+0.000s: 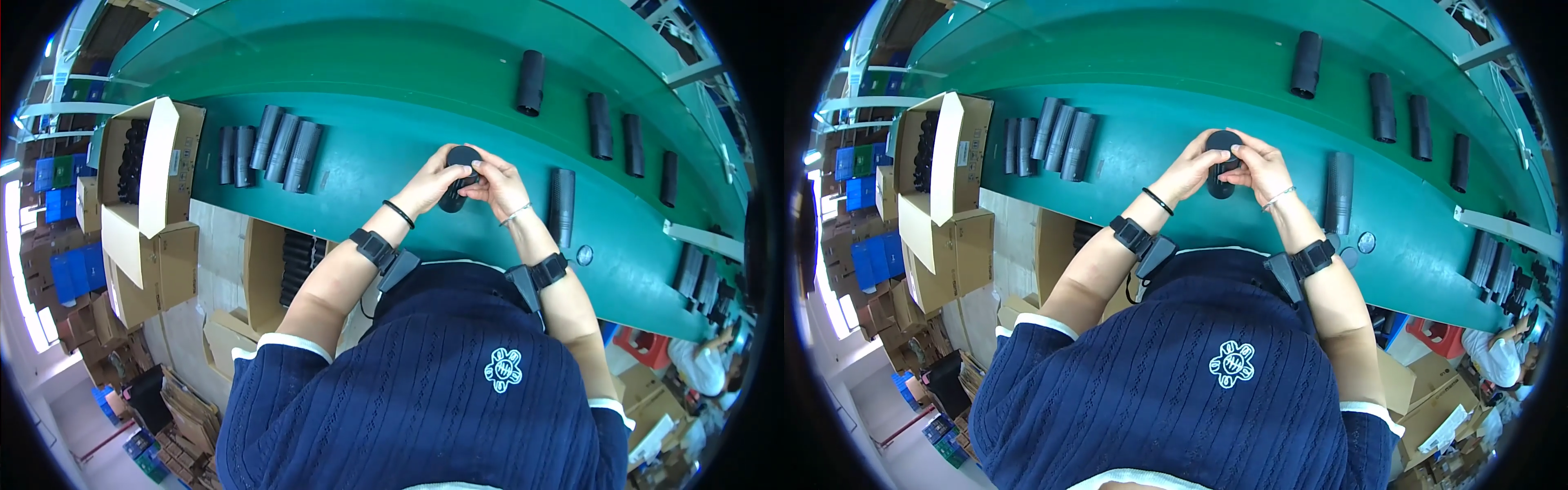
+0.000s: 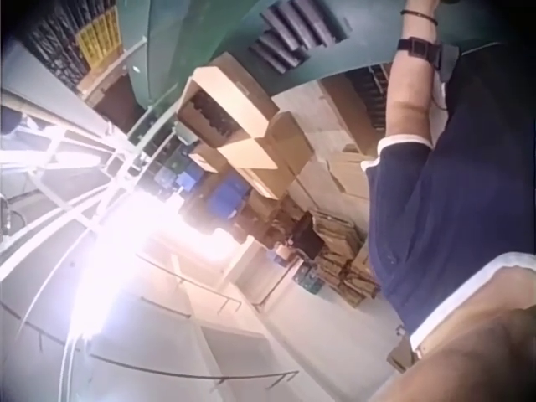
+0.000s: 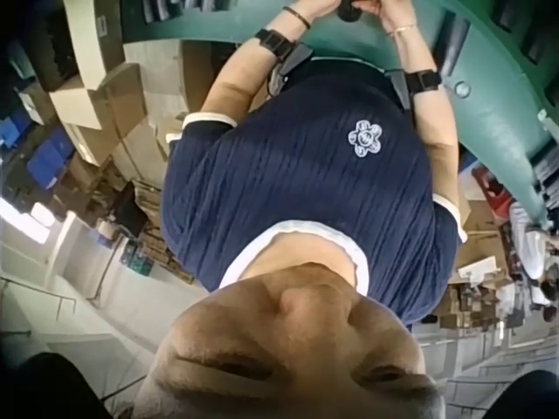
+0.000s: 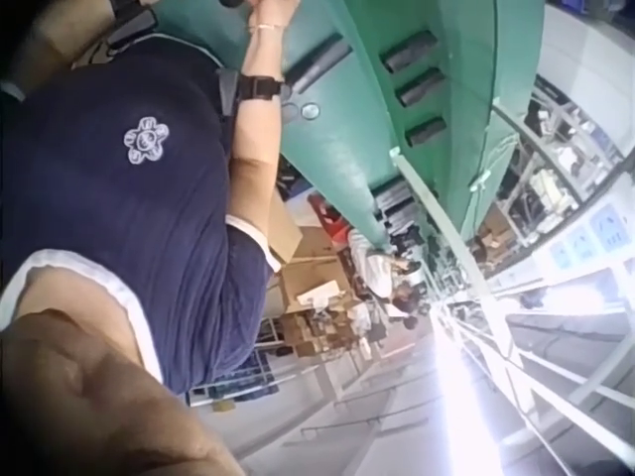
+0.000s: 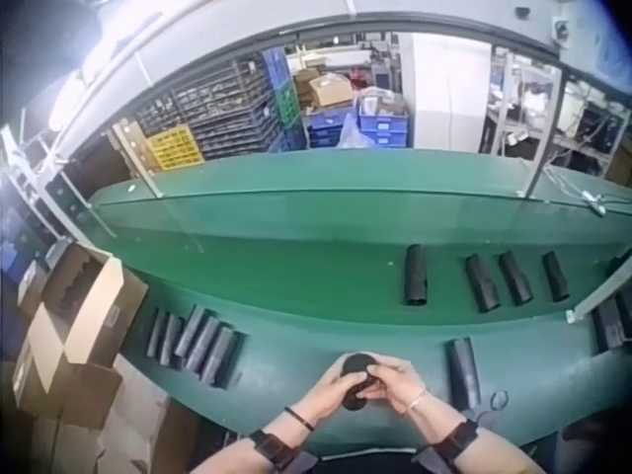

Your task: The person removes a cardboard divider from a box, takes out black cylinders, and places them on a conveyor belt. They fit plastic caps onto the cylinders, insert them into black housings, and place the assembled units into a different box.

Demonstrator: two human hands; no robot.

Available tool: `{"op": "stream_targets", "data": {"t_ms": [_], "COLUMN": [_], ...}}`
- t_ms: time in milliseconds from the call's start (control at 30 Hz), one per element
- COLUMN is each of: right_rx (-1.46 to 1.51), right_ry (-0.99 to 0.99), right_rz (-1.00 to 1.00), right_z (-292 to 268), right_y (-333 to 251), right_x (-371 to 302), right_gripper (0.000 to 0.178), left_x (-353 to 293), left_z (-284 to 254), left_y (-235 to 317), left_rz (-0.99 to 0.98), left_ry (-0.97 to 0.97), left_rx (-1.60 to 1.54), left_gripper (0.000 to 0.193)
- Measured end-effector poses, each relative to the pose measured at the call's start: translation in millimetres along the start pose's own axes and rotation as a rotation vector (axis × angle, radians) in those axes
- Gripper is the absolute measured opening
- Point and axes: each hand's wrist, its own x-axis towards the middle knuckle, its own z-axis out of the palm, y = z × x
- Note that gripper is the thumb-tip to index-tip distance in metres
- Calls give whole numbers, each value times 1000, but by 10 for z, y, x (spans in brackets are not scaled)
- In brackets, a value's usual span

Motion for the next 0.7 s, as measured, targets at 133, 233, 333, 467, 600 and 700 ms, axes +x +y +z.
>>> {"op": "stream_targets", "data": {"t_ms": [133,233,333,467,600,700], "right_rx": [87,80,-150,-313,-245,-259], "right_ry": [-16,49,157,71,6,-64], "right_rz": [25,-19,-35,-8,-23,-9], "right_z": [7,12,-139,-392,-478,-606], "right_y": [-16,16,57,-16,-1,79], "right_x": [47,-1,11,-160,-335,-360], "right_gripper": [41,41,36,32,33,37], "left_x": [99,77,-3,-49,-54,-87], "left_z": [-81,-97,26,91,122,191], "left_y": [12,-36,-40,-36,-100,-104], "left_rz": [57,180,278,108,107,107], "left_ry": [-4,115,2,-49,-92,-136], "left_rx": [38,466,663,797,921,1056], "left_gripper": [40,42,67,69,66,64]}}
